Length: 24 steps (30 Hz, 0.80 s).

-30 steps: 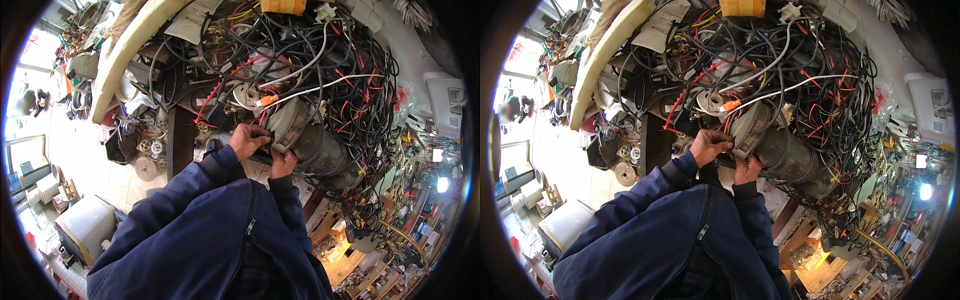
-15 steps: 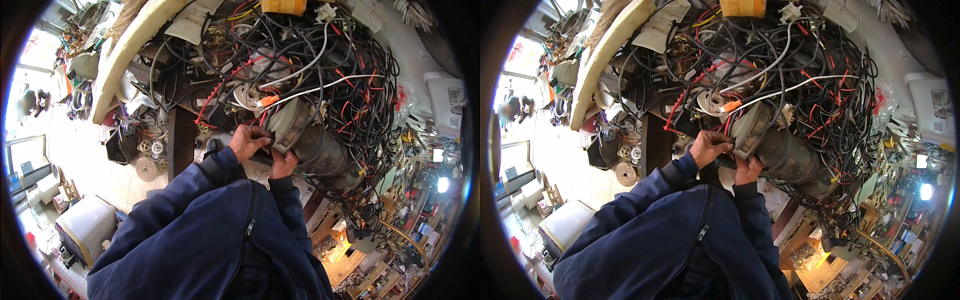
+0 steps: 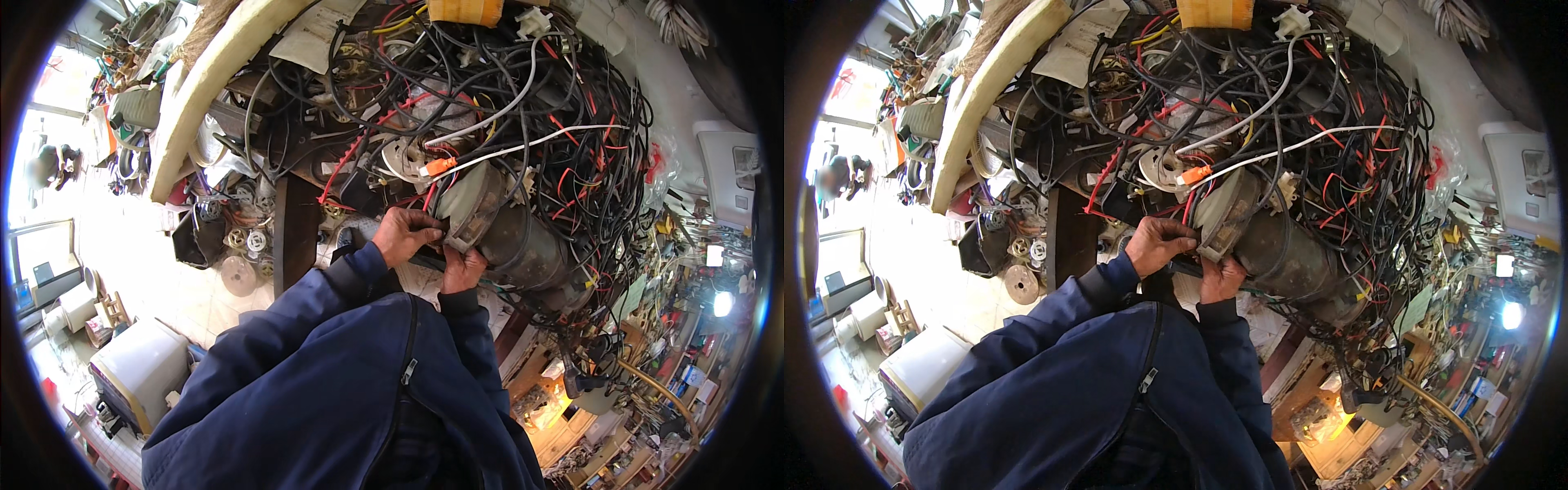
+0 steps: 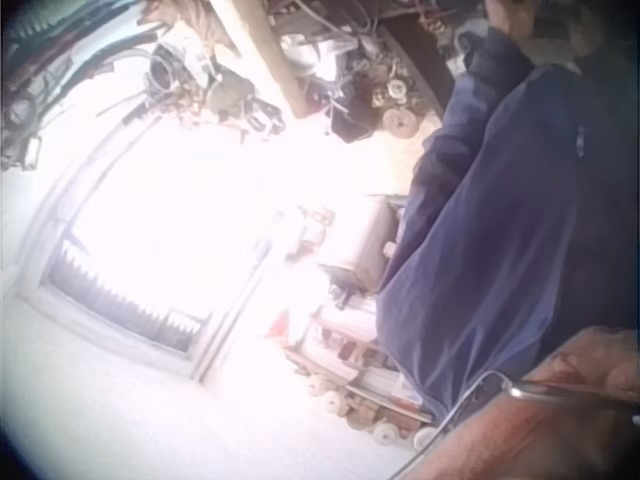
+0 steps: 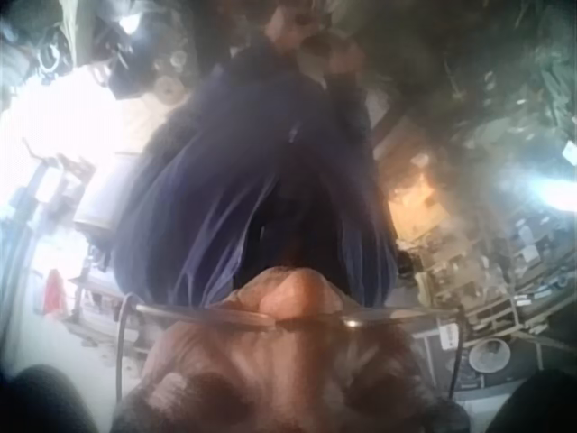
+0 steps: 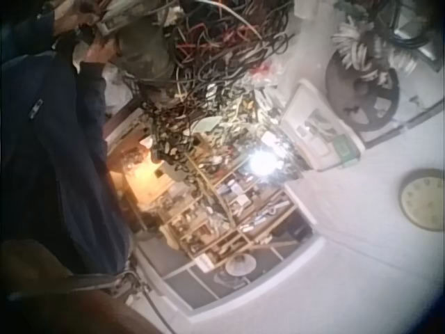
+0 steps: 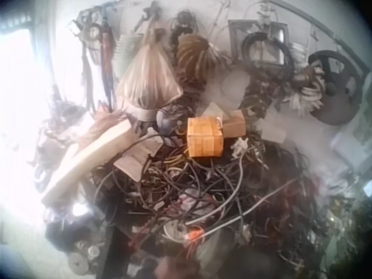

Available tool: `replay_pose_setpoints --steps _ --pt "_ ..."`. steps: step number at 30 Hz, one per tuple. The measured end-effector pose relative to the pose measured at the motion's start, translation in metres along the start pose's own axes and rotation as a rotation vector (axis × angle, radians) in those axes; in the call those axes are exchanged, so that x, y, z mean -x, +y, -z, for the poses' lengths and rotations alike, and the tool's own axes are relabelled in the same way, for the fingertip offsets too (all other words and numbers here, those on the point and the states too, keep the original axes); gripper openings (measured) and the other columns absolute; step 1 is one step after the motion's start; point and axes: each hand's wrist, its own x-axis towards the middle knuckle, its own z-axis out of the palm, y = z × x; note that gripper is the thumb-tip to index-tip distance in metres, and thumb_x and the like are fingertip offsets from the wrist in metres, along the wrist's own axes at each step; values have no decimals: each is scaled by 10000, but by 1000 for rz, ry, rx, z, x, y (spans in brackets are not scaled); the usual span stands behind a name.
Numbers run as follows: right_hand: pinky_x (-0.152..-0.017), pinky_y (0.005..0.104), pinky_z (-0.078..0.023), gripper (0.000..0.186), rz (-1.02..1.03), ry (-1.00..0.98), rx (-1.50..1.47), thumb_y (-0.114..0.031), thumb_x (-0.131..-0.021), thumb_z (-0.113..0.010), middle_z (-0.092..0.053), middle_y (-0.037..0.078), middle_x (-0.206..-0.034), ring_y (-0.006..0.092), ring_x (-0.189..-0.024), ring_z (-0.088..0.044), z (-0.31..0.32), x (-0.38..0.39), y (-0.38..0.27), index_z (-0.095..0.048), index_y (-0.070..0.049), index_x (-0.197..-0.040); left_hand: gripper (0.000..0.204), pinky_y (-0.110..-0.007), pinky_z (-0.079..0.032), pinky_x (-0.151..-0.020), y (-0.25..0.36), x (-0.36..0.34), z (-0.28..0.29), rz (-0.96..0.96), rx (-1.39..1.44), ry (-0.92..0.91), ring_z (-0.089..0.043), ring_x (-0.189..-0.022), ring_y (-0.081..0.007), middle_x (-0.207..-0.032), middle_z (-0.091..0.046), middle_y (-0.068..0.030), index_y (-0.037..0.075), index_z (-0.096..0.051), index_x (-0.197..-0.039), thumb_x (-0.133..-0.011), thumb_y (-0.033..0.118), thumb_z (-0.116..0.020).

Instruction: The person uses a red handheld tool to work on small electronic components on a cluttered workbench, then moves to a pile of wires and connectors to connect or test parts. They repeatedly handle wires and a cylindrical device, making adjustments with both hands.

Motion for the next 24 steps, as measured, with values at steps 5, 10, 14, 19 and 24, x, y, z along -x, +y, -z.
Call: replay_pose_setpoints --steps 5,10,14,19,24 --pt "-683 285 -518 171 -24 -13 -113 -66 -864 -677 -696 53 -873 106 -748 -622 -3 0 -5 -692 20 -1011 144 -258 -520 -691 -3 0 1 1 -48 2 -631 -743 -91 -812 -711 -65 -49 -708 -939 -822 34 -705" --pt "-669 281 -518 166 -47 -6 56 -59 -858 -678 -698 56 -882 107 -734 -631 -3 0 -14 -693 24 -1001 148 -261 -521 -693 -12 -3 -4 -43 -80 80 -632 -748 -93 -824 -711 -67 -47 -707 -950 -823 30 -699" --pt "-673 284 -517 179 -44 -8 8 -62 -850 -680 -704 63 -888 114 -749 -639 2 -1 -1 -697 15 -1010 166 -277 -516 -697 -16 -2 -10 -143 -264 164 -619 -760 -99 -846 -705 -65 -56 -700 -965 -828 37 -708" --pt "-716 310 -520 205 -1 -19 151 -77 -836 -693 -717 75 -931 127 -795 -646 4 -1 -2 -706 -10 -1029 170 -253 -525 -676 -10 0 -7 64 105 113 -625 -725 -97 -823 -702 -62 -73 -700 -931 -820 50 -737" --pt "-727 310 -514 184 27 -5 211 -78 -845 -680 -716 73 -921 126 -786 -641 7 -1 6 -709 -12 -1015 170 -247 -517 -664 -11 1 -4 89 103 66 -617 -705 -89 -803 -700 -57 -81 -705 -919 -833 63 -731"
